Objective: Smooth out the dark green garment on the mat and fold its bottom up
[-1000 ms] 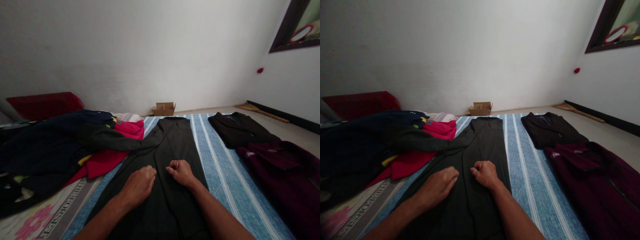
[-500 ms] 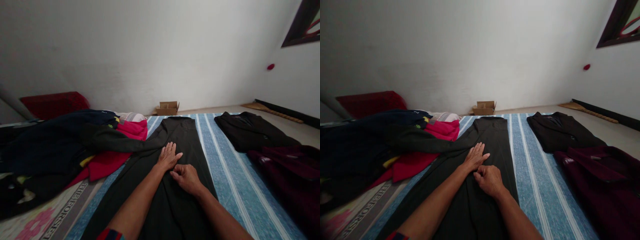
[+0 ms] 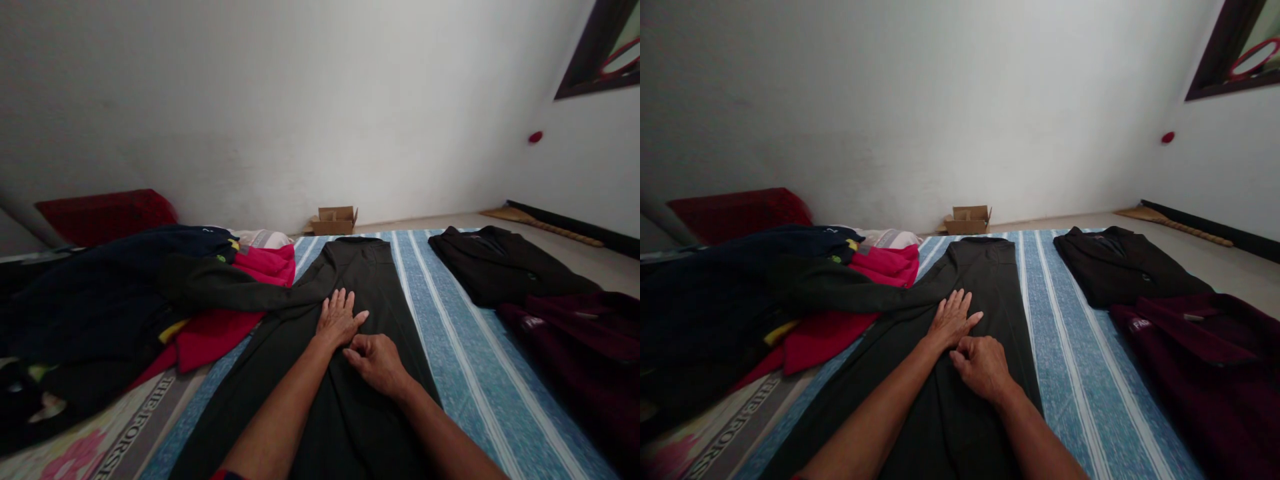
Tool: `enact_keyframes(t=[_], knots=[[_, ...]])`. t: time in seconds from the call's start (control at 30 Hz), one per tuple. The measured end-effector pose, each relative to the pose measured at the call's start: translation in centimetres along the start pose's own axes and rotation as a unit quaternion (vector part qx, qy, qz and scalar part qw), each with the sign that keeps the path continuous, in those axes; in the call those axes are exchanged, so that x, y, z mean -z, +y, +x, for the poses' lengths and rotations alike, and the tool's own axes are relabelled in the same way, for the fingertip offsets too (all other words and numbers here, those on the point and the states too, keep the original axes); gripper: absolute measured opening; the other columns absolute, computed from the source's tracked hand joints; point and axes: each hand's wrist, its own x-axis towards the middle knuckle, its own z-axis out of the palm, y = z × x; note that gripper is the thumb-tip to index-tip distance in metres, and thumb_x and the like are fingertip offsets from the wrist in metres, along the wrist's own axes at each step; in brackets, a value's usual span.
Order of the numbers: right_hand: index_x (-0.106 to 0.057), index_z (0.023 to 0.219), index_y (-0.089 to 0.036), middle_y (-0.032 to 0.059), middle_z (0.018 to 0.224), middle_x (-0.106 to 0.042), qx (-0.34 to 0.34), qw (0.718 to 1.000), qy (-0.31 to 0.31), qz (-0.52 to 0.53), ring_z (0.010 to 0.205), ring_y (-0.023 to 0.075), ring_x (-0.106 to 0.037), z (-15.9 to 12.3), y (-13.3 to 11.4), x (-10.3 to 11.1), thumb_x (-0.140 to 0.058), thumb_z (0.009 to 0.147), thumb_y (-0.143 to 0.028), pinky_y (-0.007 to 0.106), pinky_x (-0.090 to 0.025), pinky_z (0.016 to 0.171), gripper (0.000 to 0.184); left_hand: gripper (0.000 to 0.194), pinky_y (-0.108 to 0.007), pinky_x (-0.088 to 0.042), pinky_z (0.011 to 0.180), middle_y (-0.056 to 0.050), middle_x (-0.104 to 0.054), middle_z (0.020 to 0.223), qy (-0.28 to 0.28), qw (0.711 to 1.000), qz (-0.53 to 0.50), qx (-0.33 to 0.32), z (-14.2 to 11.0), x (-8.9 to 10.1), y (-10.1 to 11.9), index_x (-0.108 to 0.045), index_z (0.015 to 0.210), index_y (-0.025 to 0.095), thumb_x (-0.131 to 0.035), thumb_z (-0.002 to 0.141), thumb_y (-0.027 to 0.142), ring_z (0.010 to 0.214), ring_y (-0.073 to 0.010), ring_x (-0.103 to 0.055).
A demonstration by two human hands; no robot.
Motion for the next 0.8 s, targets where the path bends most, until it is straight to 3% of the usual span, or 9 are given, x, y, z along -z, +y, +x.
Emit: enact_keyframes(t=[0.8], knots=[[-0.065, 0.069, -0.02, -0.0018, 0.063, -0.065, 0.015, 1.0, 0.002, -0.025, 0.055, 0.0095, -0.053, 0.21, 0.28, -0.37, -0.053, 0.082, -0.029, 0.021, -0.027, 0.053, 0.02, 0.075, -0.048, -0.016, 0.111, -0.013, -0.019, 0.152, 0.008, 1.0, 0.011, 0.006, -0.04, 0.65, 0.26, -0.024, 0.145, 0.013, -0.018, 0.088, 0.062, 0.14, -0.0283, -0.011]])
